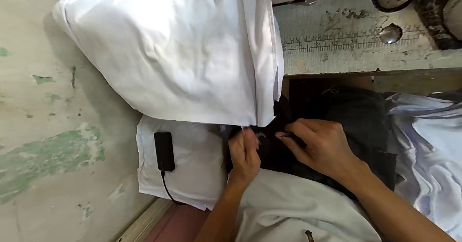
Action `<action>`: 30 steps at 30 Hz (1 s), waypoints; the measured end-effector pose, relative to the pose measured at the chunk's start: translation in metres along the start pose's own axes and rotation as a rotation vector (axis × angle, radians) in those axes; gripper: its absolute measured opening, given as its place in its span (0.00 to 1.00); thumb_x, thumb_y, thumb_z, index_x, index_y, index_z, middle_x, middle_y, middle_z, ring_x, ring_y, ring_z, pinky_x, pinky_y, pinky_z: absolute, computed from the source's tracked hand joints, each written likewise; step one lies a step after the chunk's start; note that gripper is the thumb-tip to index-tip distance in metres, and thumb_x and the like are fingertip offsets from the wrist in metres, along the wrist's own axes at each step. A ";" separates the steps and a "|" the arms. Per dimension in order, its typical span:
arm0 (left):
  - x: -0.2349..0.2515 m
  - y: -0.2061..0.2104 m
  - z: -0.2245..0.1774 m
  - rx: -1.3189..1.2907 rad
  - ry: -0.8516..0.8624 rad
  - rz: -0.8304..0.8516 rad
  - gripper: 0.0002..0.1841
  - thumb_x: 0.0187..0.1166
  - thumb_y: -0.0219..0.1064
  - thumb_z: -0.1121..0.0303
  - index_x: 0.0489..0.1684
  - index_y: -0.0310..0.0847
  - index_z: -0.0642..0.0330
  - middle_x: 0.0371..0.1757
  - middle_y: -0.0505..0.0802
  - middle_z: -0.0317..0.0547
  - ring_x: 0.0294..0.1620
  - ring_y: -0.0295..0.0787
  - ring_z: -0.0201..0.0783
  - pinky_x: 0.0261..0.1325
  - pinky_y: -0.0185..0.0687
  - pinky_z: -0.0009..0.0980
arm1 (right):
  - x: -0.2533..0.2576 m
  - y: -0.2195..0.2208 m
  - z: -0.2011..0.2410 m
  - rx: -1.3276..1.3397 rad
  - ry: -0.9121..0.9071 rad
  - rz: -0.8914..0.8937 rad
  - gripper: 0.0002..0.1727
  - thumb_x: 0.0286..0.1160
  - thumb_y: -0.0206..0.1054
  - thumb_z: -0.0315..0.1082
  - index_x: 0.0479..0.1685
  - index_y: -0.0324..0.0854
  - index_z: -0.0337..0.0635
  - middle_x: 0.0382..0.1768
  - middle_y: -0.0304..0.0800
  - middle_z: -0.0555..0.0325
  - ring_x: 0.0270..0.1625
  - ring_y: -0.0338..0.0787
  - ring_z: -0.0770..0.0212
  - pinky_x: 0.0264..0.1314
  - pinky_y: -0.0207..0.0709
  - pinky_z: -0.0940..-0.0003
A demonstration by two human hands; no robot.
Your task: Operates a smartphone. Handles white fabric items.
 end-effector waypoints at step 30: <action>-0.023 -0.029 -0.002 0.430 0.059 0.164 0.22 0.93 0.47 0.66 0.31 0.81 0.72 0.25 0.86 0.45 0.27 0.82 0.25 0.36 0.80 0.19 | -0.006 0.011 -0.010 -0.133 -0.056 0.101 0.24 0.89 0.53 0.45 0.29 0.83 0.40 0.17 0.81 0.50 0.18 0.84 0.48 0.15 0.70 0.56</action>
Point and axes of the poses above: each hand's wrist, its own x-axis towards the middle knuckle, its own y-axis out of the palm, z = x × y, the point moved 1 cm from there along x, towards the middle knuckle
